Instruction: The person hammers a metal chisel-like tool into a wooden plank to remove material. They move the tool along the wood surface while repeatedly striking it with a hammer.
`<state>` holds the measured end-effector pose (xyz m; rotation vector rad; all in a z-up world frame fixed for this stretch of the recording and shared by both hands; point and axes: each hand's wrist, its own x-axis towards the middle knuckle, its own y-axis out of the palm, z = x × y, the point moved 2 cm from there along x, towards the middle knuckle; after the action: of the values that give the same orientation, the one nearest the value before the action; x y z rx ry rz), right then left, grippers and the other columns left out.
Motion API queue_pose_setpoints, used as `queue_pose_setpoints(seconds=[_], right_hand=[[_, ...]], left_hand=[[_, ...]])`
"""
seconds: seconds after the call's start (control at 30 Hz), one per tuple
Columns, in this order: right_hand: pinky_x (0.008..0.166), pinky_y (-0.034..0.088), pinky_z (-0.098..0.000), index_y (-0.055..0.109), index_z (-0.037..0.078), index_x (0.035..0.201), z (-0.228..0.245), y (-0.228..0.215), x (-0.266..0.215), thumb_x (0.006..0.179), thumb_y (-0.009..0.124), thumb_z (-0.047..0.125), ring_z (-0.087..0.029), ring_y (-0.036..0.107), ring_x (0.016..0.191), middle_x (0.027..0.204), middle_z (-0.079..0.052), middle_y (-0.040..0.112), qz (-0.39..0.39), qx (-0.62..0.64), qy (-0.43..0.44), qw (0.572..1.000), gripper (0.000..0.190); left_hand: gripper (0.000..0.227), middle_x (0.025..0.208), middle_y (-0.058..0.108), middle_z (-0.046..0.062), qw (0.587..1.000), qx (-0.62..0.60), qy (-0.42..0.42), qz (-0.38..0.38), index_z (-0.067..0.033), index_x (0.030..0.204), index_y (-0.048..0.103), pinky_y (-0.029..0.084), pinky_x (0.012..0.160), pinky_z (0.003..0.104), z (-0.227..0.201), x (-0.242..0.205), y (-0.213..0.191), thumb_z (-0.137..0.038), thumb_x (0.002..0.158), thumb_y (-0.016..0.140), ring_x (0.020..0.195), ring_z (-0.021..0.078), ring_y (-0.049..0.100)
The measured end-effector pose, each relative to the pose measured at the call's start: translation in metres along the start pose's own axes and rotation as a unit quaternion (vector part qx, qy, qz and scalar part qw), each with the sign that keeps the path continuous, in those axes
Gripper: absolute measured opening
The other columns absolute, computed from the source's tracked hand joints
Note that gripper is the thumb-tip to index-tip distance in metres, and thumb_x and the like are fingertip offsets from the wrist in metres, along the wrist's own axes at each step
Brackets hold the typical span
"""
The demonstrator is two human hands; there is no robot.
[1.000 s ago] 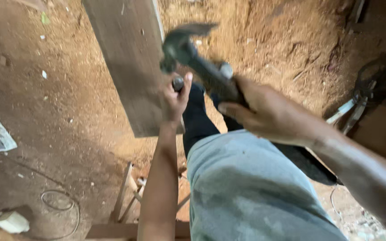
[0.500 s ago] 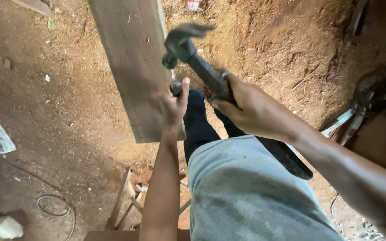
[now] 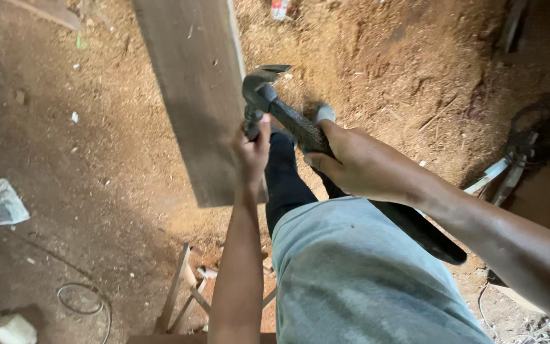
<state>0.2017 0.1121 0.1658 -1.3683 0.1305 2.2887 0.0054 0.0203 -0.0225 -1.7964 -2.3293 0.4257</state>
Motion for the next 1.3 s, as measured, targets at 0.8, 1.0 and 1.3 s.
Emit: queue_pose_setpoints(seconds=[0.8,1.0,1.3], right_hand=[[0.047,0.043,-0.0406,0.053,0.014,0.114,0.010,-0.007,-0.008,0.101,0.058,0.038,-0.020,0.052,0.052,0.064,-0.006,0.054,0.039,0.019,0.095,0.995,0.028],[0.044,0.044,-0.0337,0.053,0.005,0.106,0.010,-0.005,-0.016,0.099,0.057,0.032,-0.015,0.053,0.052,0.069,-0.004,0.054,-0.018,0.009,0.010,1.000,0.028],[0.052,0.063,-0.0269,0.048,0.002,0.118,-0.032,0.021,-0.007,0.099,0.057,0.024,-0.012,0.071,0.062,0.077,-0.002,0.065,0.007,0.260,-0.147,0.954,0.030]], left_hand=[[0.028,0.064,0.058,0.001,0.997,0.066,0.022,-0.035,-0.0060,0.080,0.059,0.043,0.051,0.031,0.016,-0.006,0.004,-0.019,0.100,0.074,0.056,0.0103,0.055],[0.020,0.069,0.064,0.005,0.996,0.067,0.016,-0.058,-0.0029,0.088,0.063,0.051,0.055,0.033,0.003,-0.018,0.014,-0.017,0.097,0.074,0.060,0.0133,0.062],[0.036,0.057,0.056,0.011,0.992,0.069,-0.104,-0.010,-0.0015,0.070,0.058,0.040,0.050,0.035,-0.009,-0.005,0.015,-0.018,0.094,0.078,0.050,0.0179,0.052]])
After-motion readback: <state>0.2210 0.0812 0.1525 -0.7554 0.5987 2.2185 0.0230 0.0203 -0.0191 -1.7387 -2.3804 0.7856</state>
